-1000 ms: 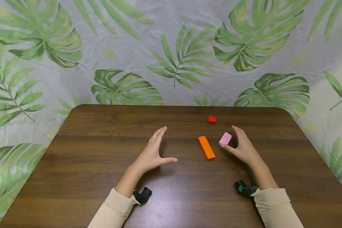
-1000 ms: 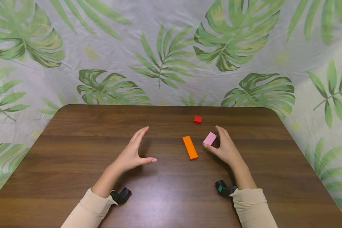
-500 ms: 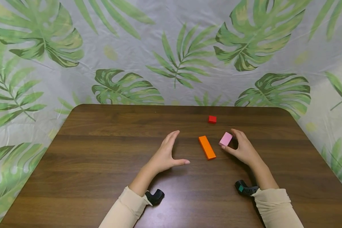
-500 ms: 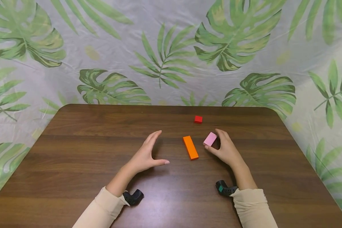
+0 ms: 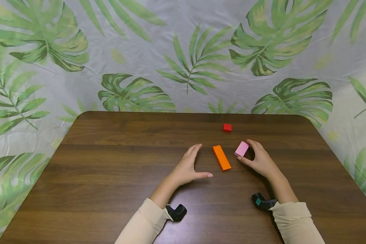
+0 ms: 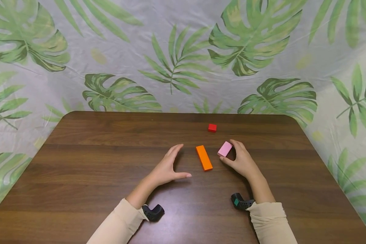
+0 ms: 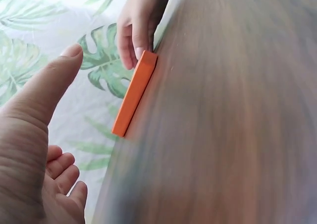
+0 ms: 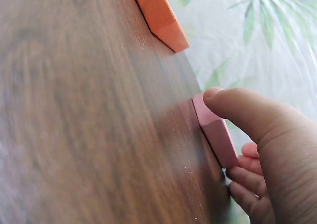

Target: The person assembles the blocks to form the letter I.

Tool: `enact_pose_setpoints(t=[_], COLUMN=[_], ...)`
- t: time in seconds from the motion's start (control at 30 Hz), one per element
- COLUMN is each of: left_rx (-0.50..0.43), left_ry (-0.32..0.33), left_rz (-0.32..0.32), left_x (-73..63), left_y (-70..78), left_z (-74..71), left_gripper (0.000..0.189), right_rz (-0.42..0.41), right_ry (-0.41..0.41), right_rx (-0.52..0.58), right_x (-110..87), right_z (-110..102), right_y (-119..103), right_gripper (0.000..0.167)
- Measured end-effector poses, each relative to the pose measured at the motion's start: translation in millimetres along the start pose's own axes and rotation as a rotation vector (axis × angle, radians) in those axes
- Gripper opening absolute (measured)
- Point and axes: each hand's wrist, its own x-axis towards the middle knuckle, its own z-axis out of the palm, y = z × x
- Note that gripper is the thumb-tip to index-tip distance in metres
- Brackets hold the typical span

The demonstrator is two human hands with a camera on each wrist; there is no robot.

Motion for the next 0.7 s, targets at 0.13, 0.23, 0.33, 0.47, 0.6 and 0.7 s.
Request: enact_pose_setpoints(t=[0.13,0.23,0.33,0.47,0.6,0.7], left_rx=[0.013,0.031,0.035,0.033,0.041,0.054], left_ry=[-0.013,-0.020,-0.025,-0.032,-0.029,-0.030], left_rz=[-0.007,-0.014,-0.023,-0.038,-0.053,-0.062], left_x=[4.9,8.3,12.0,17.8,23.8,28.0], left_y=[1.6,2.9,3.4,3.3,3.2,4.2], left_z=[7.1,12.3,17.4,23.4,28.2,30.9], left_gripper=[0.104,0.104,0.103,0.102,0.102,0.101], right_rz=[-0.001,-0.007,-0.005,-0.006,-0.012,-0.014], right_ry=[0.000,0.005,0.006,0.006,0.008,0.006], right_rx=[-0.003,-0.007,-0.007,-0.007,-0.006,0.000], right_x=[-0.4,-0.6,-0.6,-0.3,-0.1,-0.3], right_z=[-0.2,0.8,1.6,1.8,1.6,1.3], right_y=[-0.4,-0.1,0.2,1.3,2.0,2.5], right_gripper=[0.081,0.081,0.081,0.080,0.079,0.079])
